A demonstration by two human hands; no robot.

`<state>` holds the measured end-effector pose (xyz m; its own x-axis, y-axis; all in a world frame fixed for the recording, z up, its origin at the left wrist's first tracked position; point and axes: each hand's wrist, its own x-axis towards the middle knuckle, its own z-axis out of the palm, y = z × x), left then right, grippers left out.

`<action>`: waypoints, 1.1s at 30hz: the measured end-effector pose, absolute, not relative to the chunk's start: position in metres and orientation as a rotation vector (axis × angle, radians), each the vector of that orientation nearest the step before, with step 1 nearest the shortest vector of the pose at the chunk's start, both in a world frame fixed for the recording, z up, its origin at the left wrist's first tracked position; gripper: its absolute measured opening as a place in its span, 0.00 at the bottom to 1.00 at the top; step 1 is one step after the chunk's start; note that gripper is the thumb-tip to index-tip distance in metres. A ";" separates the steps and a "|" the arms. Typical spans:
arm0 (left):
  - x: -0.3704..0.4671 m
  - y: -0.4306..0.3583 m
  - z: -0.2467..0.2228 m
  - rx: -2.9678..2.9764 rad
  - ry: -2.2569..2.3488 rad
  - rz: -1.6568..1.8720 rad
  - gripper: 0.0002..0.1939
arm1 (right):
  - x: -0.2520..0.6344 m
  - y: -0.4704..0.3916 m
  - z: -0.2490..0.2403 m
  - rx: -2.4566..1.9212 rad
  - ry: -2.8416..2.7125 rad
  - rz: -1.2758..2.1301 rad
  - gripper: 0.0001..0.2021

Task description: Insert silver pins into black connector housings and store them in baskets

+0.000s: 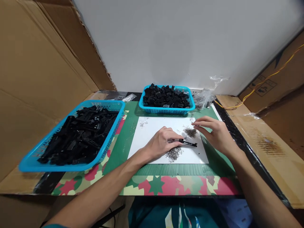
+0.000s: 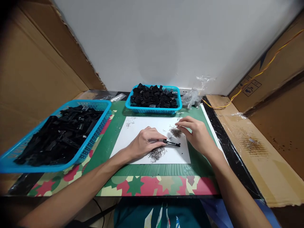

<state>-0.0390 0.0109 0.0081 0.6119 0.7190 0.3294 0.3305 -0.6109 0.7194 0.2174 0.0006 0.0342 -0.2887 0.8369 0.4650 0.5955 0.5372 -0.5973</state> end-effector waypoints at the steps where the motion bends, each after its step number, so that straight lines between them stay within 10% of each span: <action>1: -0.038 0.011 0.007 2.208 0.822 0.819 0.09 | 0.213 -0.002 0.034 -1.179 -1.939 0.446 0.08; 10: -0.041 0.013 -0.007 2.345 0.886 0.789 0.09 | 0.176 -0.017 0.017 -1.217 -1.491 1.069 0.14; 33: -0.038 0.014 -0.001 2.203 0.944 0.813 0.01 | 0.164 -0.029 0.012 -1.276 -1.738 0.645 0.10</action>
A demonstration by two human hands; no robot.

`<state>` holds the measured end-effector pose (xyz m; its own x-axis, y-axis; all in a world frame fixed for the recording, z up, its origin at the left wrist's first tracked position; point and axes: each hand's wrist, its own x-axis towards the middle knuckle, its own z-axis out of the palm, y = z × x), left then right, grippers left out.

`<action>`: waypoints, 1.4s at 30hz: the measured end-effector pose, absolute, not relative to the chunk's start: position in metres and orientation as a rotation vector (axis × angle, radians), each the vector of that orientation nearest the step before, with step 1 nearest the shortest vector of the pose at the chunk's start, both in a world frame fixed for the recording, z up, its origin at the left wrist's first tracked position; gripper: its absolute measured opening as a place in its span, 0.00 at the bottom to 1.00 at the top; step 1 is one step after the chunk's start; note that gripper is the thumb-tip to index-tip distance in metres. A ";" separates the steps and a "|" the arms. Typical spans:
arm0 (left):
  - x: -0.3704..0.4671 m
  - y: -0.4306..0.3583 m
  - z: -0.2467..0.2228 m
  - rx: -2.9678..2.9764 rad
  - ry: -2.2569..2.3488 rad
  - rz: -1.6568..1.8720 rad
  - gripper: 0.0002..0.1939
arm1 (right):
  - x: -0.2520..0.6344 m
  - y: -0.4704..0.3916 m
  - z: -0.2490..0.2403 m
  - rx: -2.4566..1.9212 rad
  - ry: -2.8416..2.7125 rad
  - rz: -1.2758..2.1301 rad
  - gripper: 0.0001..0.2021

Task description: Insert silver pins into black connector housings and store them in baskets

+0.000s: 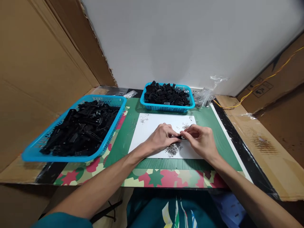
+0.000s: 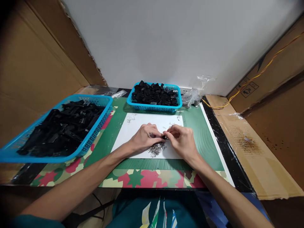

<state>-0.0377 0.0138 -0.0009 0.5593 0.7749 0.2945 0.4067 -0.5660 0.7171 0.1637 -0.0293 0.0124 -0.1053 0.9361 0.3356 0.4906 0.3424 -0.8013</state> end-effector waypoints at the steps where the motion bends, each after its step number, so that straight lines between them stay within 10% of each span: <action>1: -0.038 0.013 0.000 2.181 0.948 0.808 0.01 | 0.162 -0.030 0.012 -1.273 -1.750 0.622 0.10; 18: -0.055 0.100 0.080 1.838 1.499 1.540 0.17 | 0.194 -0.066 0.004 -0.861 -1.798 -0.118 0.05; 26: -0.033 0.167 0.093 2.069 1.530 1.218 0.06 | 0.198 -0.062 -0.015 -0.888 -1.808 -0.048 0.07; 42: 0.011 0.226 0.091 2.585 1.655 0.663 0.18 | 0.195 -0.054 -0.025 -0.917 -1.797 -0.030 0.11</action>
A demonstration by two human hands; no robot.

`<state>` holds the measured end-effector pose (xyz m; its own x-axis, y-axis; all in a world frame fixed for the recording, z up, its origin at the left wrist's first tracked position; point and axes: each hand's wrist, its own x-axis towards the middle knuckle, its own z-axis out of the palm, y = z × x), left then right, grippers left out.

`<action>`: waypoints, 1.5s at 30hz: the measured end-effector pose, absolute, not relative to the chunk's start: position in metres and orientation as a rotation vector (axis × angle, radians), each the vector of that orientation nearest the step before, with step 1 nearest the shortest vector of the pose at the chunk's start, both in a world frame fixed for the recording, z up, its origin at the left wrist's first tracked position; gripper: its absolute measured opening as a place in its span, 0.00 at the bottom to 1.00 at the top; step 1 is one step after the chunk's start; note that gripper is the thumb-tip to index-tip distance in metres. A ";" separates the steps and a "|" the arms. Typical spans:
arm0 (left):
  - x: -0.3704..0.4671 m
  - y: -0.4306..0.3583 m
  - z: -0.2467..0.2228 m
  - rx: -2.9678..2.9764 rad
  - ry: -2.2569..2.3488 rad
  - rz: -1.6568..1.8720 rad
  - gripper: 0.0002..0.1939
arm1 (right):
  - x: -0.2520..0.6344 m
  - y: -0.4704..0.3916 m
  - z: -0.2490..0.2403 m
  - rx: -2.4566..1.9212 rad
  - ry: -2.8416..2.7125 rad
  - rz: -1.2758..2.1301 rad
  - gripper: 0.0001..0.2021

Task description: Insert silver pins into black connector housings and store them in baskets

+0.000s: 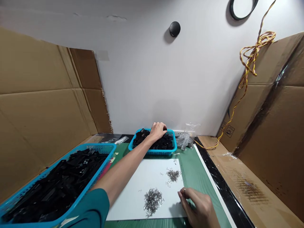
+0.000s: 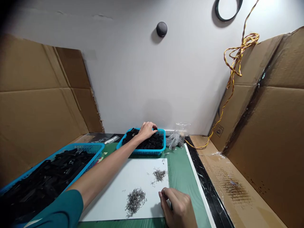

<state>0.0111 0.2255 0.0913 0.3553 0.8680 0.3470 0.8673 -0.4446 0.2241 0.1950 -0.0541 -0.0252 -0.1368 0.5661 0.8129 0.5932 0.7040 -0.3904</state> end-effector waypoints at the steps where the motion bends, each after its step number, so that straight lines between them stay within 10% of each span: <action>1: 0.013 0.226 0.088 2.616 1.644 0.634 0.18 | 0.196 -0.055 -0.025 -0.927 -1.803 -0.001 0.10; 24: -0.192 0.117 0.157 2.472 1.982 0.476 0.13 | 0.220 -0.074 -0.014 -1.067 -1.917 0.047 0.12; 45: -0.265 0.034 0.127 2.301 1.782 0.310 0.19 | 0.225 -0.049 -0.001 -1.384 -1.862 0.556 0.15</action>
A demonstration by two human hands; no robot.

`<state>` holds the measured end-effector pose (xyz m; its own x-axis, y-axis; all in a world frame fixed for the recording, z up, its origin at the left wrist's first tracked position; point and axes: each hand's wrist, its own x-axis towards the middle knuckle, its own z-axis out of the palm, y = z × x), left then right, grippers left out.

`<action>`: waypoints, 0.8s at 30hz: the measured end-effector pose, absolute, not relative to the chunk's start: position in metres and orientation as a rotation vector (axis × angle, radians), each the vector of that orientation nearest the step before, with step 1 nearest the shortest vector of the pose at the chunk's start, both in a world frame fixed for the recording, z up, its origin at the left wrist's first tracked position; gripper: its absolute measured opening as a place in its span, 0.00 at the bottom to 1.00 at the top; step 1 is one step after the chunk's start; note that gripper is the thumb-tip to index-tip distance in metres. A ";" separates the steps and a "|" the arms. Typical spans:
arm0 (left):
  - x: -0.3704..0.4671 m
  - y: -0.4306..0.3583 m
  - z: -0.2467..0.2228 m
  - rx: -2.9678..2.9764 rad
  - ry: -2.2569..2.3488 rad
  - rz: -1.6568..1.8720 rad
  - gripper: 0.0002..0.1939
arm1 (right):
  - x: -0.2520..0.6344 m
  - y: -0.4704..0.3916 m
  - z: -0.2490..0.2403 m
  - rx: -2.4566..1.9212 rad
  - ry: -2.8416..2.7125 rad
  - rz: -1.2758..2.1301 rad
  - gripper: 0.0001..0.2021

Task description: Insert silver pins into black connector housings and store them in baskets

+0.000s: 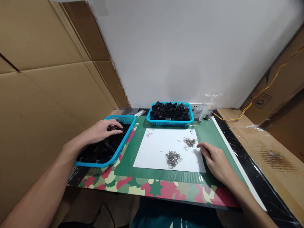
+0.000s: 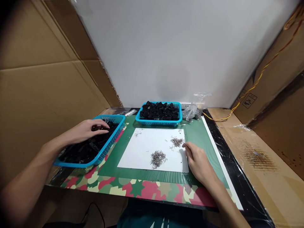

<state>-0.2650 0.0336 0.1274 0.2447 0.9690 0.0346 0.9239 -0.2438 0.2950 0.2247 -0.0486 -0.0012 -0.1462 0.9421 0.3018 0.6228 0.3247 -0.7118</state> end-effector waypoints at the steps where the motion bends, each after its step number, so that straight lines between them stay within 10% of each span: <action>1: -0.266 0.031 0.128 2.290 1.816 0.354 0.20 | 0.222 -0.045 0.002 -1.363 -1.901 0.573 0.14; 14: -0.229 -0.032 0.149 1.651 1.751 1.569 0.16 | 0.196 -0.010 0.002 -1.347 -2.076 0.740 0.07; 24: -0.092 -0.011 0.092 1.329 1.035 1.175 0.20 | 0.204 -0.006 0.032 -1.143 -1.955 1.046 0.09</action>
